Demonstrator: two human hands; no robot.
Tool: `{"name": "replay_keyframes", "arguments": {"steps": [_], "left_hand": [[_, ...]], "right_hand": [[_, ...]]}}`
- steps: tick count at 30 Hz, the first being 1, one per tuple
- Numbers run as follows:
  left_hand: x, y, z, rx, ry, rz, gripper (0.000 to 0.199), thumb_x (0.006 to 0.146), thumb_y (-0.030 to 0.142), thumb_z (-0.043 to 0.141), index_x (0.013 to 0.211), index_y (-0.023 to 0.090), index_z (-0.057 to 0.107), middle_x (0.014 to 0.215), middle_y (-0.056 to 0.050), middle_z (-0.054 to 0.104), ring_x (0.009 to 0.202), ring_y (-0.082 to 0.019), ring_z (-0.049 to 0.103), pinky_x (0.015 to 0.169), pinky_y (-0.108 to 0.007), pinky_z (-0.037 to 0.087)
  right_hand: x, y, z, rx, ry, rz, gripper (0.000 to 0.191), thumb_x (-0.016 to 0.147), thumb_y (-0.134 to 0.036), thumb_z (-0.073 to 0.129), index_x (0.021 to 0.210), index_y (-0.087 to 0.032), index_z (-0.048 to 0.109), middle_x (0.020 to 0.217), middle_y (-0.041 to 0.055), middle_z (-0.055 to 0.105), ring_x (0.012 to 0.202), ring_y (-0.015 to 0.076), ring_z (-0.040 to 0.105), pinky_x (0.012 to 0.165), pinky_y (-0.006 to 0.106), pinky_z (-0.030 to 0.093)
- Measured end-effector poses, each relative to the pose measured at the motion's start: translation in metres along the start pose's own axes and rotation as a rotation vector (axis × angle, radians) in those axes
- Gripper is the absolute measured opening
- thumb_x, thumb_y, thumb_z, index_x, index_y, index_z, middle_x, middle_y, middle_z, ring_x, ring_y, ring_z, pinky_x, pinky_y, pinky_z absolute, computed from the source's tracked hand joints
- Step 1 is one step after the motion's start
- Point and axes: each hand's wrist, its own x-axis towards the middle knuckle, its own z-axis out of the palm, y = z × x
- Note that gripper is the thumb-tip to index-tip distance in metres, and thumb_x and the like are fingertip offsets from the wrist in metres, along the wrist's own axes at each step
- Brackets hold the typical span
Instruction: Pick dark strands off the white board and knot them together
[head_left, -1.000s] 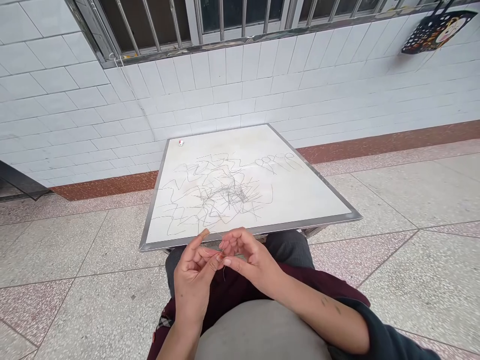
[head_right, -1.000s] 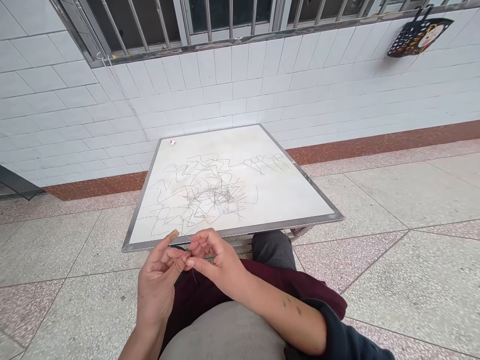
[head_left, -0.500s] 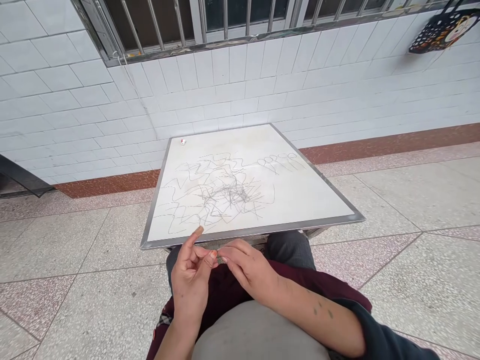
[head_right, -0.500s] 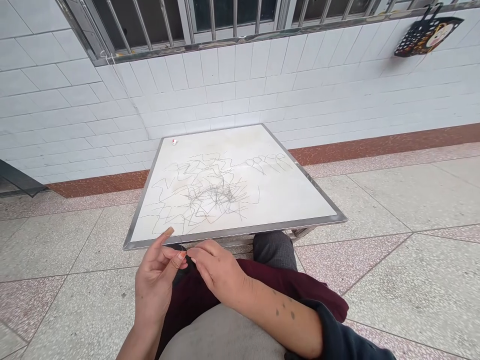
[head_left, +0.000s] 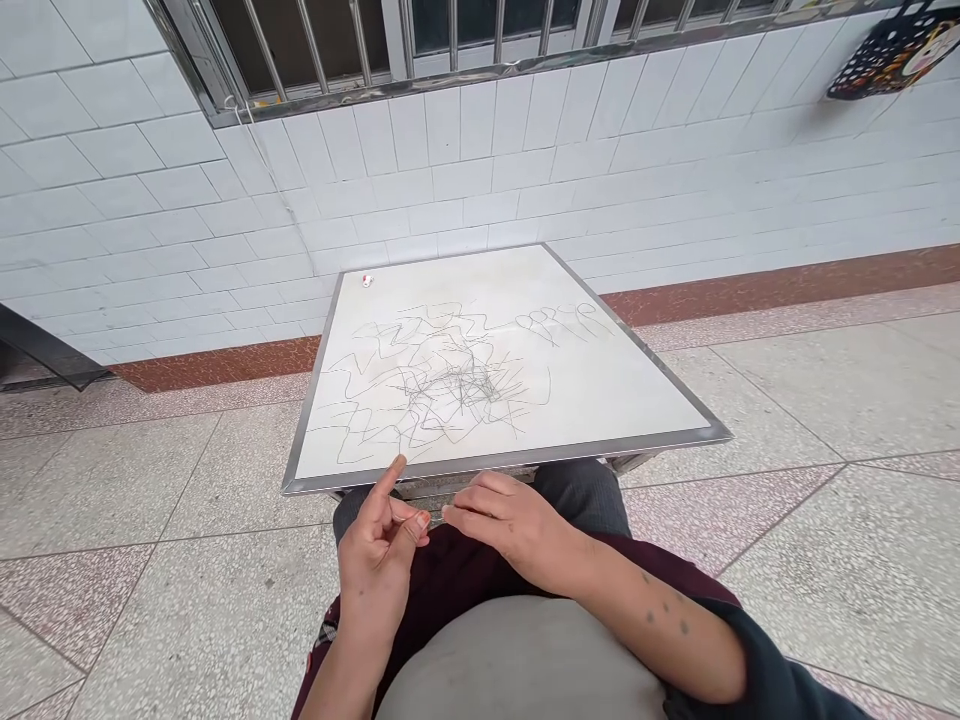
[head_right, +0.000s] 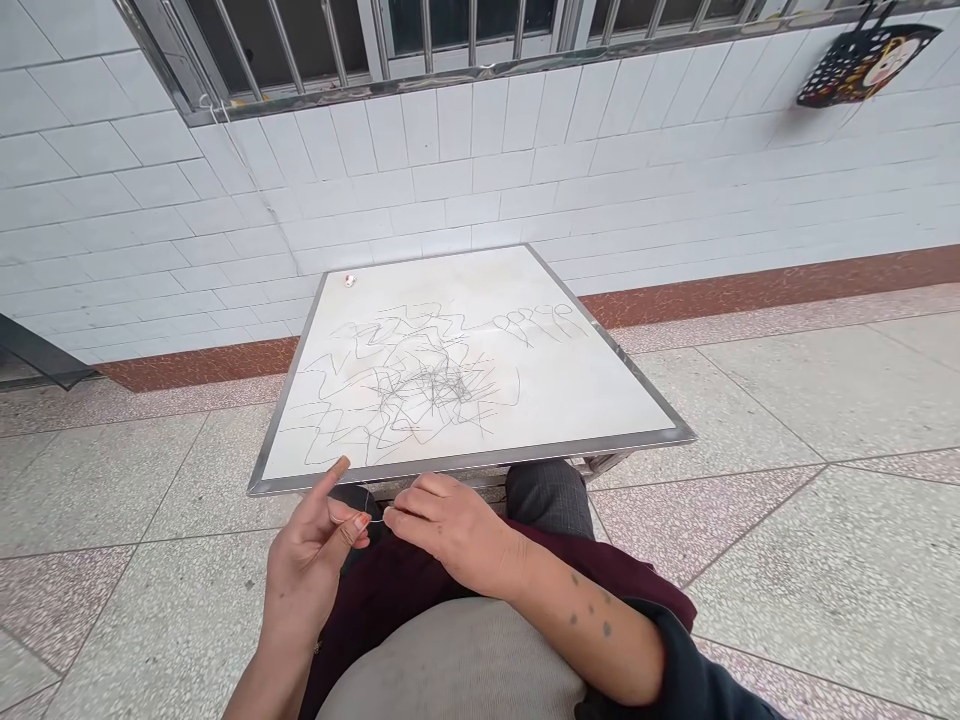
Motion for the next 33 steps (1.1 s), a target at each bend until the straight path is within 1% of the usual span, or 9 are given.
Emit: {"name": "replay_keyframes", "arguments": {"steps": [7, 12, 14, 16, 20, 24, 26, 30, 33], "left_hand": [[0.002, 0.001, -0.006, -0.024, 0.078, -0.012, 0.054, 0.077, 0.032, 0.065, 0.129, 0.025, 0.054, 0.063, 0.006, 0.055, 0.059, -0.011, 0.055, 0.066, -0.026, 0.050], [0.005, 0.007, -0.007, -0.044, 0.145, 0.025, 0.060, 0.076, 0.031, 0.067, 0.133, 0.025, 0.050, 0.063, 0.006, 0.056, 0.060, -0.012, 0.057, 0.067, -0.026, 0.051], [0.005, 0.010, -0.004, -0.060, 0.128, 0.031, 0.062, 0.076, 0.030, 0.068, 0.134, 0.024, 0.048, 0.063, 0.006, 0.057, 0.061, -0.012, 0.057, 0.068, -0.026, 0.051], [0.003, 0.011, 0.002, -0.085, 0.076, 0.024, 0.064, 0.076, 0.029, 0.068, 0.136, 0.024, 0.046, 0.063, 0.006, 0.057, 0.061, -0.012, 0.055, 0.067, -0.026, 0.051], [-0.003, 0.011, 0.013, -0.115, -0.004, 0.015, 0.064, 0.077, 0.027, 0.068, 0.136, 0.024, 0.044, 0.063, 0.006, 0.058, 0.060, -0.011, 0.055, 0.067, -0.025, 0.051], [-0.005, 0.007, 0.016, -0.125, -0.022, 0.031, 0.061, 0.078, 0.029, 0.067, 0.135, 0.023, 0.045, 0.066, 0.005, 0.061, 0.063, -0.012, 0.057, 0.069, -0.026, 0.051], [-0.006, 0.004, 0.016, -0.094, -0.032, 0.039, 0.061, 0.078, 0.030, 0.067, 0.135, 0.023, 0.045, 0.066, 0.004, 0.061, 0.064, -0.012, 0.057, 0.069, -0.026, 0.051], [-0.008, 0.002, 0.020, -0.040, -0.024, 0.058, 0.060, 0.078, 0.032, 0.067, 0.134, 0.025, 0.046, 0.066, 0.004, 0.059, 0.064, -0.013, 0.057, 0.070, -0.027, 0.050], [-0.011, 0.001, 0.024, -0.044, -0.036, 0.049, 0.059, 0.078, 0.033, 0.067, 0.134, 0.026, 0.048, 0.067, 0.004, 0.059, 0.064, -0.013, 0.057, 0.069, -0.027, 0.050]], "right_hand": [[-0.020, 0.020, -0.003, -0.053, 0.043, 0.068, 0.027, 0.094, -0.008, 0.038, 0.107, -0.016, 0.060, 0.096, 0.0083, 0.063, 0.082, 0.0175, 0.049, 0.073, 0.033, 0.044], [-0.023, 0.022, -0.011, -0.105, 0.286, 0.213, 0.033, 0.092, -0.003, 0.038, 0.112, -0.020, 0.058, 0.094, 0.0079, 0.064, 0.082, 0.0184, 0.051, 0.070, 0.033, 0.045], [-0.016, 0.013, -0.010, -0.084, 0.314, 0.206, 0.027, 0.092, -0.008, 0.046, 0.114, -0.020, 0.058, 0.096, 0.0075, 0.065, 0.085, 0.0188, 0.052, 0.073, 0.034, 0.046], [-0.009, 0.004, -0.006, -0.061, 0.283, 0.157, 0.023, 0.091, -0.016, 0.054, 0.113, -0.019, 0.059, 0.097, 0.0072, 0.066, 0.086, 0.0191, 0.053, 0.076, 0.035, 0.046], [-0.001, -0.004, 0.008, 0.018, 0.270, 0.114, 0.015, 0.092, -0.015, 0.053, 0.102, -0.019, 0.063, 0.085, 0.0048, 0.068, 0.077, 0.0166, 0.053, 0.070, 0.032, 0.045], [-0.003, -0.002, 0.014, 0.225, 0.243, 0.159, 0.015, 0.093, -0.016, 0.050, 0.098, -0.020, 0.064, 0.082, 0.0038, 0.068, 0.075, 0.0151, 0.053, 0.071, 0.031, 0.045], [-0.004, -0.002, 0.014, 0.385, 0.264, 0.293, 0.013, 0.092, -0.023, 0.054, 0.100, -0.021, 0.063, 0.083, 0.0036, 0.067, 0.077, 0.0154, 0.055, 0.072, 0.031, 0.045], [0.000, -0.006, 0.010, 0.861, 0.333, 0.607, 0.018, 0.089, -0.034, 0.058, 0.103, -0.023, 0.061, 0.091, 0.0026, 0.065, 0.081, 0.0144, 0.059, 0.070, 0.028, 0.047], [0.003, -0.008, 0.006, 1.100, 0.343, 0.686, 0.017, 0.090, -0.037, 0.055, 0.094, -0.022, 0.062, 0.087, 0.0011, 0.065, 0.074, 0.0115, 0.057, 0.065, 0.025, 0.044]]}}
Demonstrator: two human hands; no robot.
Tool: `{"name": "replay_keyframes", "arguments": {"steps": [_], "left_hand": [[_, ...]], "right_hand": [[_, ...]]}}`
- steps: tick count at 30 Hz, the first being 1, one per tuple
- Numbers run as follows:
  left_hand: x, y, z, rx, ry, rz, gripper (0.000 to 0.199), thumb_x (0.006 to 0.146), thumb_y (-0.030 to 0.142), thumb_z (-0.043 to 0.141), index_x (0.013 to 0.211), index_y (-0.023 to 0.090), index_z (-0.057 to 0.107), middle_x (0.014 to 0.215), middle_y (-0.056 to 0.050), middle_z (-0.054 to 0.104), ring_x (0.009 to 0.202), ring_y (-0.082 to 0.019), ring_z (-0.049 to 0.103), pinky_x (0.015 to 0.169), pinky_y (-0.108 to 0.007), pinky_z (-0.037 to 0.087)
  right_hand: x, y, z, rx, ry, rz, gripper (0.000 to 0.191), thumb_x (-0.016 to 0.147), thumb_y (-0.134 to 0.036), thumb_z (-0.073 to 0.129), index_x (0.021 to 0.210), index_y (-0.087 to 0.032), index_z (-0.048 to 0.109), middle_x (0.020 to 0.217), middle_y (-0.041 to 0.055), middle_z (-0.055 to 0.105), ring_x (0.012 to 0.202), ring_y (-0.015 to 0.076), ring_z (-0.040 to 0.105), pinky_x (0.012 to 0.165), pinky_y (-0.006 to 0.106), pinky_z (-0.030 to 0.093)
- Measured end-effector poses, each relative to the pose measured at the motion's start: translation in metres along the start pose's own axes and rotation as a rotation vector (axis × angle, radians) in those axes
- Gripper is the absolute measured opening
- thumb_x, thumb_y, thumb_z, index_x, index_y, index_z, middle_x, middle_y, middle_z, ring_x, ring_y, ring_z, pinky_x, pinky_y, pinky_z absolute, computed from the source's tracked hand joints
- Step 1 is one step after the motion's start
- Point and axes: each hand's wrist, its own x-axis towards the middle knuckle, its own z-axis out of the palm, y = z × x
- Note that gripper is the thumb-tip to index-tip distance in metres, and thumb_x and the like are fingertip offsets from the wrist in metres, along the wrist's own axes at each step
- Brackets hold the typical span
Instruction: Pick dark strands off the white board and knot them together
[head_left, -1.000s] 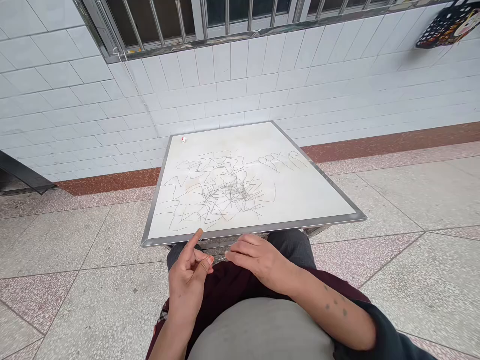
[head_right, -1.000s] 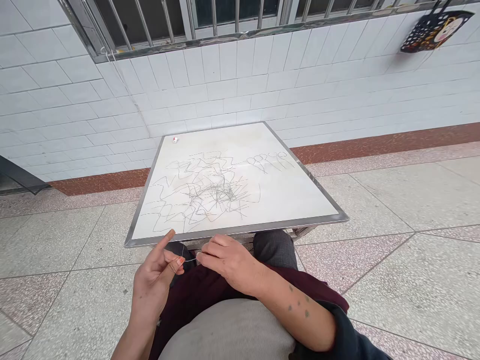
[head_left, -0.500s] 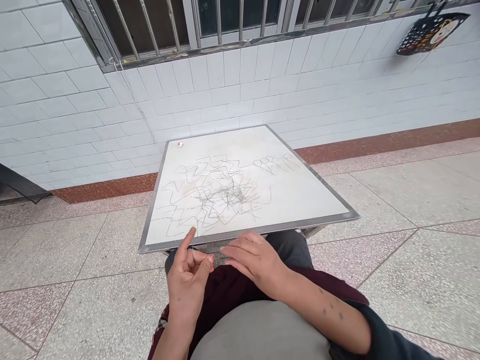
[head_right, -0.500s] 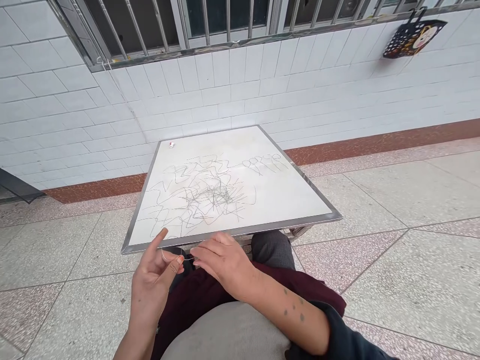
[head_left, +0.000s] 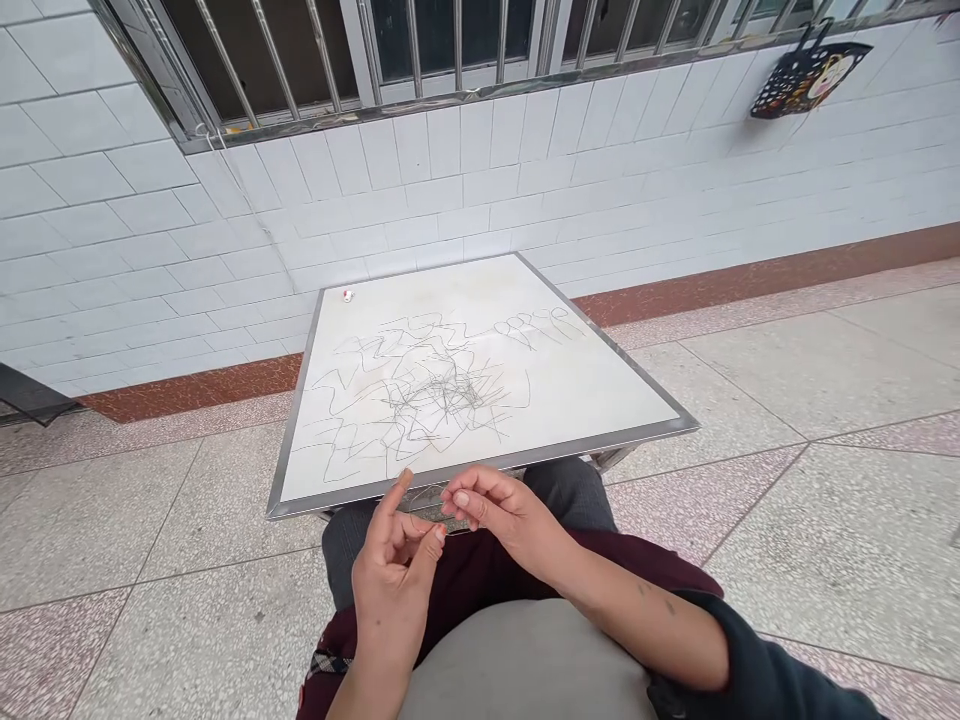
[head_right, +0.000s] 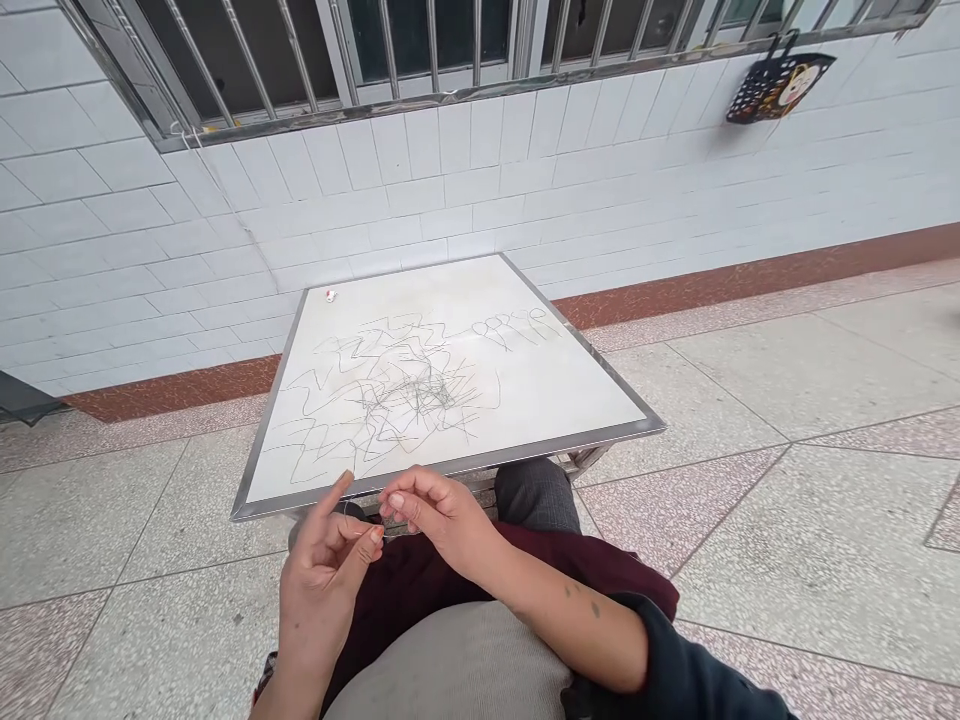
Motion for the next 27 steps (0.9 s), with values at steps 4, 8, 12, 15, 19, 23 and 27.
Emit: {"name": "replay_keyframes", "arguments": {"steps": [4, 8, 12, 15, 19, 23, 27], "left_hand": [[0.000, -0.002, 0.001, -0.039, -0.036, -0.025, 0.060, 0.078, 0.033, 0.067, 0.134, 0.026, 0.046, 0.065, 0.005, 0.058, 0.063, -0.012, 0.055, 0.069, -0.027, 0.049], [0.000, -0.004, 0.002, -0.073, -0.054, -0.059, 0.056, 0.079, 0.032, 0.066, 0.132, 0.025, 0.047, 0.066, 0.005, 0.058, 0.065, -0.012, 0.057, 0.071, -0.027, 0.049], [-0.001, -0.003, 0.004, -0.111, -0.063, -0.095, 0.054, 0.079, 0.031, 0.066, 0.130, 0.024, 0.048, 0.069, 0.005, 0.059, 0.064, -0.011, 0.059, 0.071, -0.026, 0.049], [-0.001, -0.001, 0.005, -0.131, -0.083, -0.106, 0.053, 0.078, 0.031, 0.067, 0.128, 0.024, 0.050, 0.068, 0.006, 0.058, 0.063, -0.011, 0.059, 0.071, -0.025, 0.049], [-0.001, -0.001, 0.004, -0.135, -0.085, -0.106, 0.053, 0.078, 0.030, 0.068, 0.127, 0.022, 0.051, 0.067, 0.006, 0.057, 0.061, -0.011, 0.058, 0.070, -0.026, 0.049], [0.000, -0.005, 0.004, -0.139, -0.083, -0.109, 0.055, 0.077, 0.031, 0.068, 0.129, 0.023, 0.050, 0.068, 0.005, 0.058, 0.060, -0.012, 0.059, 0.068, -0.027, 0.050], [-0.001, -0.006, 0.004, -0.094, -0.097, -0.103, 0.055, 0.077, 0.031, 0.067, 0.129, 0.024, 0.051, 0.069, 0.005, 0.059, 0.060, -0.011, 0.059, 0.068, -0.027, 0.049]], "right_hand": [[0.000, -0.004, 0.001, 0.100, -0.011, 0.043, 0.019, 0.090, -0.038, 0.055, 0.091, -0.020, 0.061, 0.082, 0.0005, 0.063, 0.069, 0.0096, 0.052, 0.061, 0.023, 0.042], [-0.001, -0.003, 0.002, 0.119, -0.028, 0.053, 0.021, 0.090, -0.041, 0.054, 0.090, -0.020, 0.059, 0.079, -0.0007, 0.059, 0.066, 0.0091, 0.049, 0.062, 0.024, 0.041], [-0.001, 0.001, 0.002, 0.158, -0.039, 0.060, 0.022, 0.090, -0.041, 0.054, 0.091, -0.020, 0.058, 0.075, -0.0025, 0.055, 0.062, 0.0080, 0.044, 0.061, 0.024, 0.038], [0.000, 0.005, 0.002, 0.196, -0.042, 0.053, 0.020, 0.090, -0.039, 0.055, 0.091, -0.020, 0.059, 0.073, -0.0033, 0.053, 0.060, 0.0073, 0.041, 0.060, 0.023, 0.035], [0.000, 0.009, 0.001, 0.214, -0.037, 0.039, 0.021, 0.090, -0.040, 0.056, 0.093, -0.019, 0.059, 0.072, -0.0030, 0.053, 0.059, 0.0080, 0.040, 0.059, 0.024, 0.033], [0.000, 0.012, -0.001, 0.208, -0.021, 0.025, 0.024, 0.088, -0.042, 0.057, 0.095, -0.019, 0.059, 0.071, -0.0025, 0.052, 0.060, 0.0093, 0.039, 0.059, 0.024, 0.033], [0.000, 0.015, -0.004, 0.221, -0.021, 0.016, 0.020, 0.088, -0.038, 0.059, 0.094, -0.019, 0.061, 0.068, -0.0035, 0.050, 0.059, 0.0084, 0.037, 0.057, 0.023, 0.031]]}}
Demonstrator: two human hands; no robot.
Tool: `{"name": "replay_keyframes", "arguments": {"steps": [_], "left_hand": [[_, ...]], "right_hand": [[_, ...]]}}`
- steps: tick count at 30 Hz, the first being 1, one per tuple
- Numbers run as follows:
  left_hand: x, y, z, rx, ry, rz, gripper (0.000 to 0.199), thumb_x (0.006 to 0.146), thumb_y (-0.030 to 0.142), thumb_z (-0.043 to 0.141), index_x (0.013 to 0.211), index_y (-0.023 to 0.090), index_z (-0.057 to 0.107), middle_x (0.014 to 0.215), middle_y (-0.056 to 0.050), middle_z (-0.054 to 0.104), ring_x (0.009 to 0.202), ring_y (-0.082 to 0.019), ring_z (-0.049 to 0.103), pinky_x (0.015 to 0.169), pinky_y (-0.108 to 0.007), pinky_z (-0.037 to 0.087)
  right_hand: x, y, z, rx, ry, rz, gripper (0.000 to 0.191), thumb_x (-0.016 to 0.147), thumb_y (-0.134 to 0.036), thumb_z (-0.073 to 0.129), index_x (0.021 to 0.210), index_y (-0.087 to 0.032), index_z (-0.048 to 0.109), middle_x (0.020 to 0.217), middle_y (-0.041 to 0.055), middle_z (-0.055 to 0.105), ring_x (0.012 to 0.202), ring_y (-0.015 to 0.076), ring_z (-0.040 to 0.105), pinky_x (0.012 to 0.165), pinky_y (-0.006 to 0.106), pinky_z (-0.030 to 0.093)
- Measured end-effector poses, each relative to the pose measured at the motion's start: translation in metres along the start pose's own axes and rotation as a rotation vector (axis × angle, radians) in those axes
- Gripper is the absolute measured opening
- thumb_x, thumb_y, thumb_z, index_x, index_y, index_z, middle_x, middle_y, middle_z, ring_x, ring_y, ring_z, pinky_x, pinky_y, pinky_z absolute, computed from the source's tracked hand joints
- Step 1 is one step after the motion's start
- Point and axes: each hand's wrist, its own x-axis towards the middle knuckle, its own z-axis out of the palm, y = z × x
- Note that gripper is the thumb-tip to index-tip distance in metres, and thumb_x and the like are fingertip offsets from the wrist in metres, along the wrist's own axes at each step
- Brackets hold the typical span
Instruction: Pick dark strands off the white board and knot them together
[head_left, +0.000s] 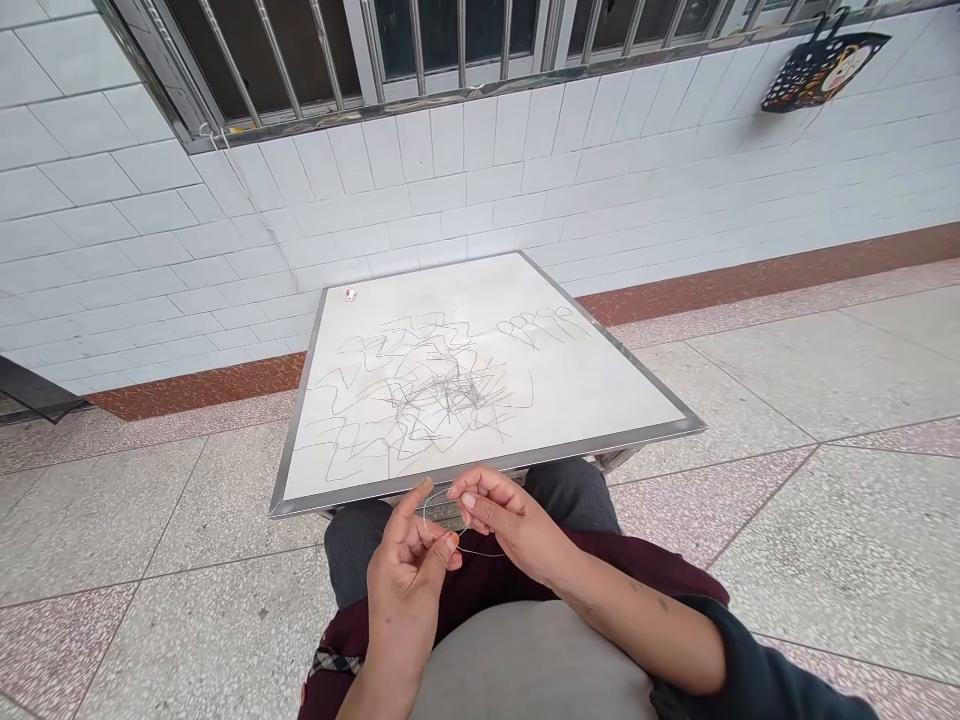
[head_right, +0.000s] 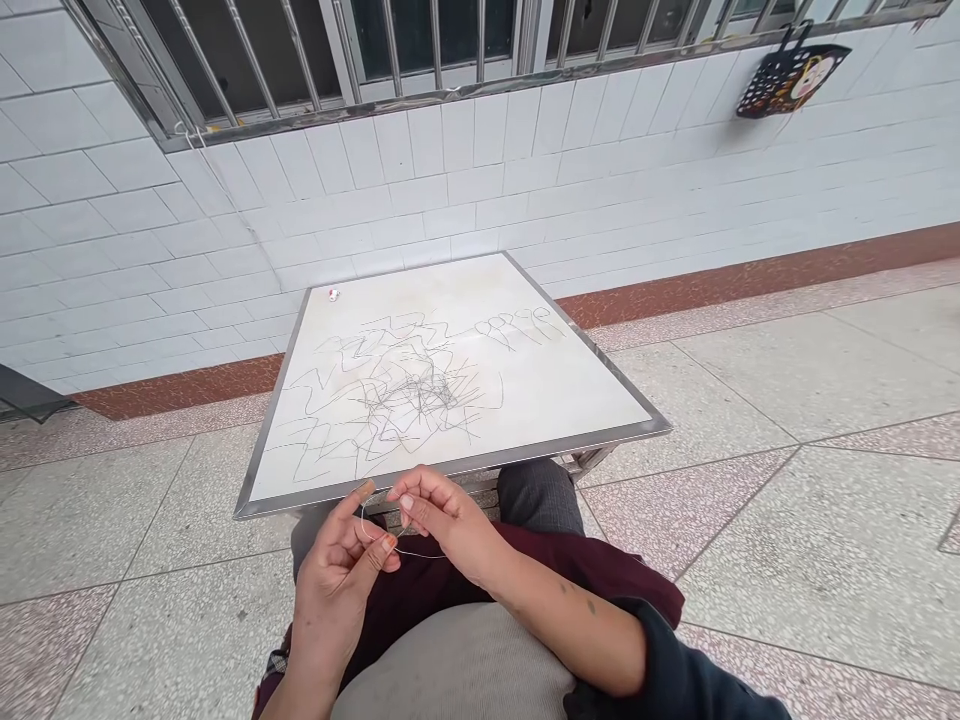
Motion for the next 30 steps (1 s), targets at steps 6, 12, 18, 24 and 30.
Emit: {"name": "replay_keyframes", "arguments": {"steps": [6, 12, 18, 24, 30], "left_hand": [[-0.001, 0.002, 0.000, 0.014, 0.000, 0.001, 0.058, 0.079, 0.030, 0.066, 0.133, 0.023, 0.046, 0.066, 0.006, 0.057, 0.060, -0.012, 0.058, 0.071, -0.027, 0.048], [-0.003, -0.001, 0.004, -0.009, 0.001, 0.017, 0.057, 0.077, 0.030, 0.066, 0.131, 0.023, 0.048, 0.065, 0.006, 0.057, 0.059, -0.012, 0.056, 0.068, -0.028, 0.047], [-0.003, -0.003, 0.004, 0.008, -0.014, 0.022, 0.059, 0.077, 0.028, 0.065, 0.132, 0.023, 0.048, 0.064, 0.005, 0.058, 0.058, -0.012, 0.056, 0.065, -0.027, 0.047], [-0.003, -0.005, 0.005, 0.037, -0.010, 0.038, 0.060, 0.076, 0.028, 0.065, 0.133, 0.022, 0.048, 0.063, 0.005, 0.059, 0.056, -0.012, 0.056, 0.064, -0.027, 0.049], [-0.001, -0.002, 0.002, 0.012, -0.016, 0.001, 0.062, 0.077, 0.026, 0.066, 0.135, 0.023, 0.044, 0.065, 0.006, 0.058, 0.058, -0.011, 0.057, 0.065, -0.025, 0.049]], "right_hand": [[0.000, -0.004, 0.000, -0.003, -0.013, 0.040, 0.023, 0.089, -0.041, 0.057, 0.095, -0.019, 0.061, 0.069, -0.0033, 0.052, 0.059, 0.0080, 0.040, 0.059, 0.023, 0.032], [0.000, -0.005, -0.001, 0.058, -0.027, 0.095, 0.024, 0.085, -0.042, 0.062, 0.089, -0.018, 0.063, 0.064, -0.0034, 0.049, 0.056, 0.0080, 0.036, 0.054, 0.022, 0.026], [0.001, -0.008, -0.002, 0.019, -0.042, 0.117, 0.028, 0.087, -0.044, 0.058, 0.090, -0.017, 0.065, 0.063, -0.0037, 0.047, 0.056, 0.0080, 0.036, 0.054, 0.022, 0.027], [0.004, -0.011, -0.003, -0.080, -0.073, 0.143, 0.031, 0.086, -0.046, 0.059, 0.085, -0.017, 0.068, 0.063, -0.0030, 0.048, 0.058, 0.0087, 0.040, 0.055, 0.022, 0.030], [0.005, -0.008, -0.006, -0.087, -0.054, 0.123, 0.034, 0.090, -0.048, 0.051, 0.096, -0.018, 0.066, 0.071, -0.0013, 0.050, 0.060, 0.0086, 0.042, 0.058, 0.022, 0.036]]}}
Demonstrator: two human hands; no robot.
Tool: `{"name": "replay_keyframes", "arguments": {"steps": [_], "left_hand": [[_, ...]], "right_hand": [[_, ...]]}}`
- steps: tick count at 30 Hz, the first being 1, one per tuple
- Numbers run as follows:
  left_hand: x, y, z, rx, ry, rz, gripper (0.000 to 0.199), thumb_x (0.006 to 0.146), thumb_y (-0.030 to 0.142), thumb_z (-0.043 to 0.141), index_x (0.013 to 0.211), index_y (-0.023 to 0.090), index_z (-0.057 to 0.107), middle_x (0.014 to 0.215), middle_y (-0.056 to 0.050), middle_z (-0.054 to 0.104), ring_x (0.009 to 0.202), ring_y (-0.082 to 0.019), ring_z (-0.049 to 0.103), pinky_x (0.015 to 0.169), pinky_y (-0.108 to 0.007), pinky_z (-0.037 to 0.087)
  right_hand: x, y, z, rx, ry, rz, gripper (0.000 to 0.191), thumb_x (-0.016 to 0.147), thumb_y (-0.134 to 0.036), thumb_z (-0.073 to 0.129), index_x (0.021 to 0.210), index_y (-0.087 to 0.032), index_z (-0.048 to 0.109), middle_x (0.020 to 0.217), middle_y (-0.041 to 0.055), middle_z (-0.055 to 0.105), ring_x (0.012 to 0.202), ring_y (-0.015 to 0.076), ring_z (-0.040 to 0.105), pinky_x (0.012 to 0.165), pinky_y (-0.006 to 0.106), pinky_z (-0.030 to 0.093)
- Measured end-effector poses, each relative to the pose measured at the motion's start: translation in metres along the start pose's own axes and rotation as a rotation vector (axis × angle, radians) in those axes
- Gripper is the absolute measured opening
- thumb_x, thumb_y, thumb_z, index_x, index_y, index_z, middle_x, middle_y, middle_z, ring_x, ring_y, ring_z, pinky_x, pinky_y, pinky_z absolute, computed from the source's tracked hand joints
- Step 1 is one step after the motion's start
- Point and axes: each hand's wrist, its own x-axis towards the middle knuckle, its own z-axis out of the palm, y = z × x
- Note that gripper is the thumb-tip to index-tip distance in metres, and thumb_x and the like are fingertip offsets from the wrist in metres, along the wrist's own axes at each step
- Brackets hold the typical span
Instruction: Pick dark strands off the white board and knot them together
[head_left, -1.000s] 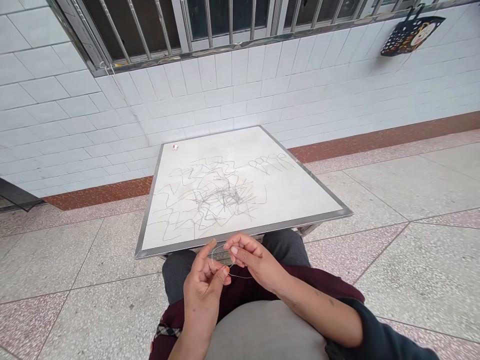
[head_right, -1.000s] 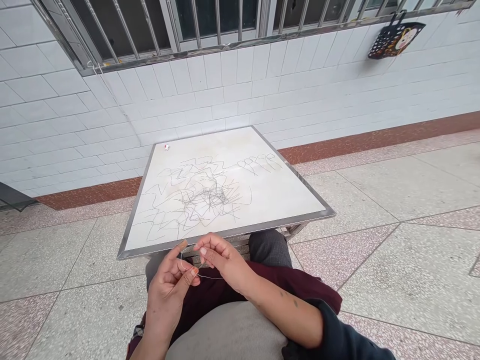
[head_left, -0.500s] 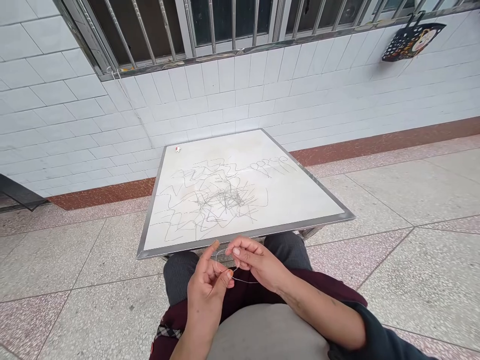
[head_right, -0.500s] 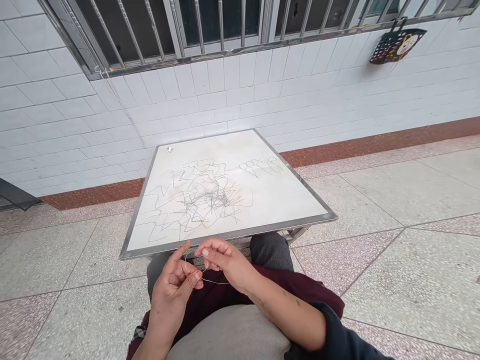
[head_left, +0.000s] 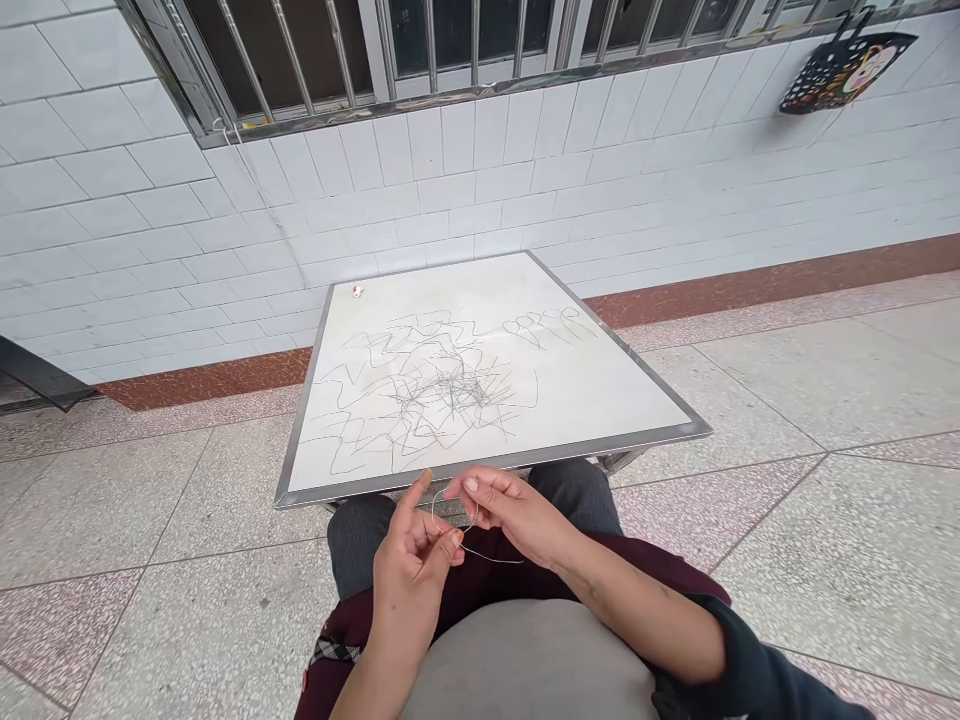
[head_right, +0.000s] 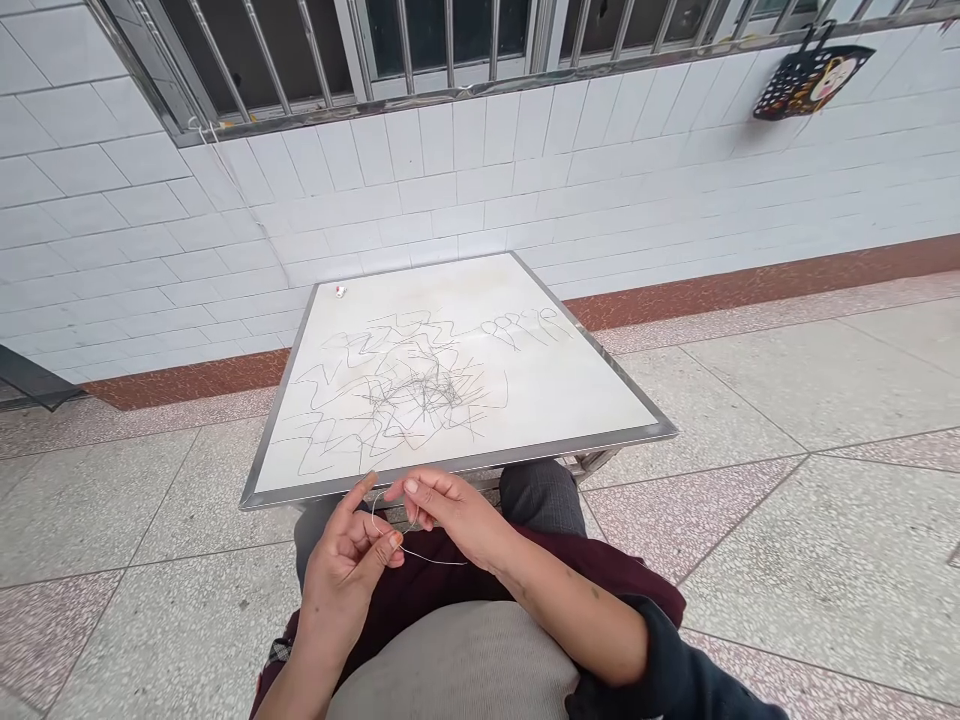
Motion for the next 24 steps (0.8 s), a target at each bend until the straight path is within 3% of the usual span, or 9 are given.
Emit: {"name": "replay_keyframes", "arguments": {"steps": [3, 5, 8, 11, 15, 24], "left_hand": [[0.003, 0.001, -0.005, -0.067, 0.026, -0.013, 0.063, 0.077, 0.029, 0.067, 0.136, 0.024, 0.043, 0.068, 0.006, 0.057, 0.061, -0.011, 0.058, 0.068, -0.026, 0.050], [0.006, 0.000, -0.009, -0.120, 0.063, -0.001, 0.062, 0.077, 0.031, 0.069, 0.134, 0.026, 0.045, 0.071, 0.005, 0.057, 0.063, -0.011, 0.059, 0.070, -0.026, 0.050], [0.011, -0.004, -0.014, -0.207, 0.118, 0.014, 0.058, 0.076, 0.031, 0.070, 0.130, 0.026, 0.049, 0.072, 0.006, 0.055, 0.063, -0.009, 0.059, 0.072, -0.025, 0.051], [0.016, -0.008, -0.014, -0.279, 0.132, 0.001, 0.054, 0.075, 0.032, 0.072, 0.125, 0.024, 0.053, 0.071, 0.006, 0.054, 0.062, -0.008, 0.059, 0.069, -0.024, 0.051], [0.021, -0.010, -0.010, -0.286, 0.084, -0.024, 0.052, 0.076, 0.033, 0.070, 0.125, 0.024, 0.054, 0.076, 0.004, 0.056, 0.068, -0.010, 0.059, 0.068, -0.025, 0.053], [0.033, 0.004, -0.002, -0.129, -0.030, 0.030, 0.049, 0.088, 0.044, 0.053, 0.133, 0.027, 0.048, 0.099, -0.004, 0.063, 0.090, -0.018, 0.063, 0.077, -0.033, 0.055]], "right_hand": [[-0.004, -0.002, -0.004, -0.165, 0.031, -0.070, 0.037, 0.094, -0.049, 0.043, 0.109, -0.021, 0.060, 0.087, 0.0027, 0.057, 0.069, 0.0109, 0.049, 0.062, 0.025, 0.043], [-0.008, -0.002, -0.006, -0.389, 0.050, -0.165, 0.032, 0.092, -0.047, 0.047, 0.109, -0.022, 0.059, 0.088, 0.0034, 0.060, 0.072, 0.0127, 0.053, 0.064, 0.026, 0.044], [-0.011, 0.002, -0.007, -0.804, 0.048, -0.418, 0.020, 0.088, -0.039, 0.058, 0.098, -0.022, 0.062, 0.081, 0.0032, 0.065, 0.073, 0.0152, 0.054, 0.066, 0.029, 0.045], [-0.010, 0.008, -0.004, -1.068, 0.042, -0.666, 0.013, 0.092, -0.027, 0.054, 0.099, -0.021, 0.063, 0.077, 0.0037, 0.067, 0.071, 0.0158, 0.055, 0.068, 0.031, 0.044], [-0.006, 0.012, -0.003, -1.148, 0.037, -0.759, 0.018, 0.094, -0.015, 0.048, 0.104, -0.019, 0.062, 0.078, 0.0035, 0.067, 0.068, 0.0149, 0.055, 0.066, 0.030, 0.043], [-0.002, 0.007, -0.021, -1.190, 0.259, -0.821, 0.019, 0.089, -0.011, 0.052, 0.102, -0.018, 0.064, 0.068, 0.0023, 0.062, 0.065, 0.0149, 0.047, 0.064, 0.030, 0.043]]}}
